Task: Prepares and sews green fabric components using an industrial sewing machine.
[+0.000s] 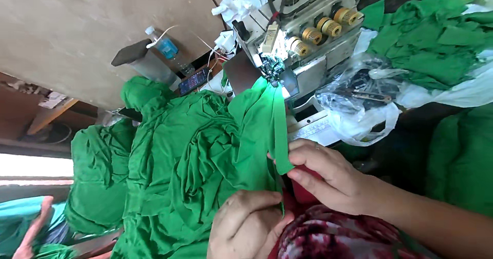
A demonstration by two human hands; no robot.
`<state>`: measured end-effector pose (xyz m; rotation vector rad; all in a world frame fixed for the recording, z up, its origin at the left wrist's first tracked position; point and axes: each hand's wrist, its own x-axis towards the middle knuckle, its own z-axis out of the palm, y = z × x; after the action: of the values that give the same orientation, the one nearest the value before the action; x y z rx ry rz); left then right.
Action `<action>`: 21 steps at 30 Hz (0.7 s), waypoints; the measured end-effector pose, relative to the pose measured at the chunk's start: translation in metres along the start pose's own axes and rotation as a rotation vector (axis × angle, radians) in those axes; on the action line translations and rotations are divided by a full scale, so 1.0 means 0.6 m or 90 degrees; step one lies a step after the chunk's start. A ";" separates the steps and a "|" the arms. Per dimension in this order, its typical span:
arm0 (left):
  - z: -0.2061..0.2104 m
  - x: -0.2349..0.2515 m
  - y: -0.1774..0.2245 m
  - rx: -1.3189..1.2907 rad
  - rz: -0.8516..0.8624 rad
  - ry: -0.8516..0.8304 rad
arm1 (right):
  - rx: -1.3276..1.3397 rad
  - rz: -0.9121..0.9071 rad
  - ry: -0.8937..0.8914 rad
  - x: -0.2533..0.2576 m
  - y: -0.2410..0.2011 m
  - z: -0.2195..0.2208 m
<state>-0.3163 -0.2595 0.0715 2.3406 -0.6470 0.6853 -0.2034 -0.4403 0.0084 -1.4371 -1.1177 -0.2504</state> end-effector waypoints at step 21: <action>0.049 0.020 -0.066 -0.073 -0.135 -0.274 | -0.102 -0.010 0.016 -0.050 -0.001 -0.059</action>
<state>-0.2750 -0.2552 0.0424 2.4188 -0.5870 0.0442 -0.2033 -0.4847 -0.0045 -1.5619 -1.1086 -0.3750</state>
